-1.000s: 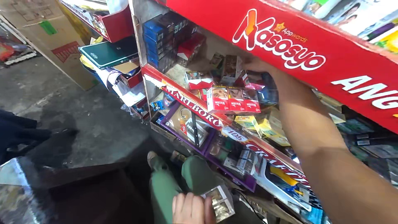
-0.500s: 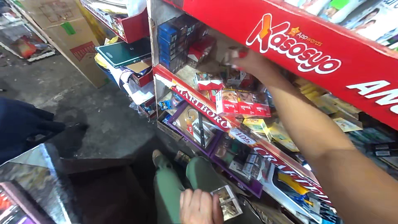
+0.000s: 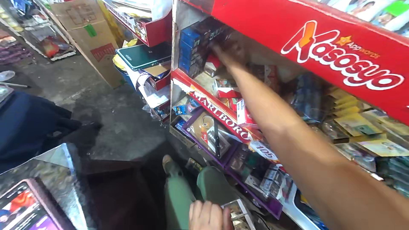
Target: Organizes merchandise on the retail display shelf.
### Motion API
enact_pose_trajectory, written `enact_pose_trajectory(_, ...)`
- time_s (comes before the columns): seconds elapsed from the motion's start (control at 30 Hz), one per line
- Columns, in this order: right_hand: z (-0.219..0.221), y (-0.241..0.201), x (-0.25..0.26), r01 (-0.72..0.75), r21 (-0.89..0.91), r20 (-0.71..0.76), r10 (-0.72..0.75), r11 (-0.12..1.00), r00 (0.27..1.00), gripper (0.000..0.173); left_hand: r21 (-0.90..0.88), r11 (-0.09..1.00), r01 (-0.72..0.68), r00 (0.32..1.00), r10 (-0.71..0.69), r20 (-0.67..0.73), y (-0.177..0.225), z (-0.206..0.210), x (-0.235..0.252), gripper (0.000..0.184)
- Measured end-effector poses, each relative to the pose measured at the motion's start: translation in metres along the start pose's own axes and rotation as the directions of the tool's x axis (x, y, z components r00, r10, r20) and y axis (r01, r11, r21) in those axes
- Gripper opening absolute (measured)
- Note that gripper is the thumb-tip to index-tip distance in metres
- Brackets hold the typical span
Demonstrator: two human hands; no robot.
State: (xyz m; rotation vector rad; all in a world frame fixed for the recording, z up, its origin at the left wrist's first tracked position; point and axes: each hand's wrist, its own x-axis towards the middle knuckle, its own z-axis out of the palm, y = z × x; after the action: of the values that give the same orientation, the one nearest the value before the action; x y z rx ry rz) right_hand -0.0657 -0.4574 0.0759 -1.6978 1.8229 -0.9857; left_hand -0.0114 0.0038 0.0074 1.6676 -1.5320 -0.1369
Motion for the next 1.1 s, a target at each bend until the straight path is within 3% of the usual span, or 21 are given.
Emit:
enact_pose_trajectory(0.07,-0.006,0.000,0.002,-0.142,0.376,-0.042,0.170,0.916,0.985,0.058,-0.005,1.000,0.013,1.000,-0.013,0.001,-0.001,0.000,0.000,0.043)
enact_pose_trajectory(0.13,-0.007,0.006,0.006,-0.191,0.516,-0.050,0.252,0.835,0.967,0.045,-0.022,1.000,0.014,1.000,-0.014,0.003,0.000,0.001,0.001,0.042)
enact_pose_trajectory(0.2,-0.009,0.008,0.007,-0.144,0.478,-0.023,0.177,0.867,0.984,0.043,-0.037,0.999,0.015,1.000,-0.015,0.002,0.000,0.002,0.001,0.043)
enact_pose_trajectory(0.27,-0.015,0.013,0.009,0.016,0.387,0.032,-0.031,0.922,0.999,0.040,-0.043,0.999,0.021,1.000,-0.021,0.003,-0.001,0.002,0.000,0.043)
enact_pose_trajectory(0.33,-0.014,0.018,0.020,-0.012,0.626,0.055,-0.029,0.779,0.998,0.035,-0.043,0.999,0.025,1.000,-0.024,0.004,0.000,0.002,0.000,0.042)
enact_pose_trajectory(0.37,-0.017,0.018,0.025,-0.015,0.655,0.021,0.002,0.755,1.000,0.033,-0.044,0.999,0.024,1.000,-0.024,0.004,0.001,0.003,0.000,0.041)
enact_pose_trajectory(0.43,-0.037,0.009,0.017,-0.068,0.488,0.072,0.038,0.870,0.997,0.037,-0.046,0.999,0.019,1.000,-0.019,0.008,0.002,0.002,-0.001,0.040)
enact_pose_trajectory(0.5,-0.059,-0.002,0.003,-0.087,0.161,0.310,0.033,0.983,0.950,0.038,-0.047,0.999,0.013,1.000,-0.013,0.006,0.003,0.002,-0.002,0.040)
enact_pose_trajectory(0.53,-0.069,-0.006,-0.008,0.007,-0.009,0.463,-0.002,1.000,0.887,0.039,-0.049,0.999,0.011,1.000,-0.011,0.003,0.004,0.003,-0.002,0.040)
enact_pose_trajectory(0.6,-0.075,-0.001,-0.026,0.279,-0.234,0.708,-0.033,0.931,0.705,0.046,-0.043,0.999,0.001,1.000,-0.001,0.001,0.008,0.003,-0.002,0.039)
enact_pose_trajectory(0.63,-0.073,0.006,-0.032,0.388,-0.296,0.792,-0.003,0.873,0.611,0.059,-0.042,0.999,-0.010,1.000,0.010,0.004,0.009,0.003,-0.001,0.040)
enact_pose_trajectory(0.7,-0.068,0.020,-0.036,0.502,-0.322,0.851,0.012,0.803,0.525,0.071,-0.044,0.998,-0.034,0.999,0.034,0.007,0.013,0.003,-0.002,0.041)
enact_pose_trajectory(0.87,-0.062,0.035,-0.035,0.431,-0.328,0.793,-0.004,0.841,0.609,0.094,-0.061,0.996,-0.062,0.998,0.061,-0.015,0.024,0.006,-0.003,0.039)
enact_pose_trajectory(0.93,-0.061,0.041,-0.036,0.467,-0.394,0.751,-0.016,0.792,0.660,0.100,-0.061,0.996,-0.070,0.997,0.069,-0.031,0.026,0.006,-0.003,0.038)
enact_pose_trajectory(1.0,-0.072,0.025,-0.064,0.545,-0.453,0.679,-0.122,0.706,0.723,0.094,-0.041,0.997,-0.064,0.996,0.061,-0.064,0.024,0.008,-0.004,0.038)
enact_pose_trajectory(1.07,-0.099,-0.001,-0.124,0.651,-0.359,0.633,-0.338,0.669,0.696,0.076,0.016,1.000,-0.025,0.995,0.026,-0.101,0.023,0.009,-0.005,0.039)
enact_pose_trajectory(1.1,-0.115,-0.009,-0.158,0.706,-0.246,0.656,-0.423,0.664,0.626,0.071,0.060,0.998,0.007,0.993,0.000,-0.114,0.025,0.008,-0.004,0.038)
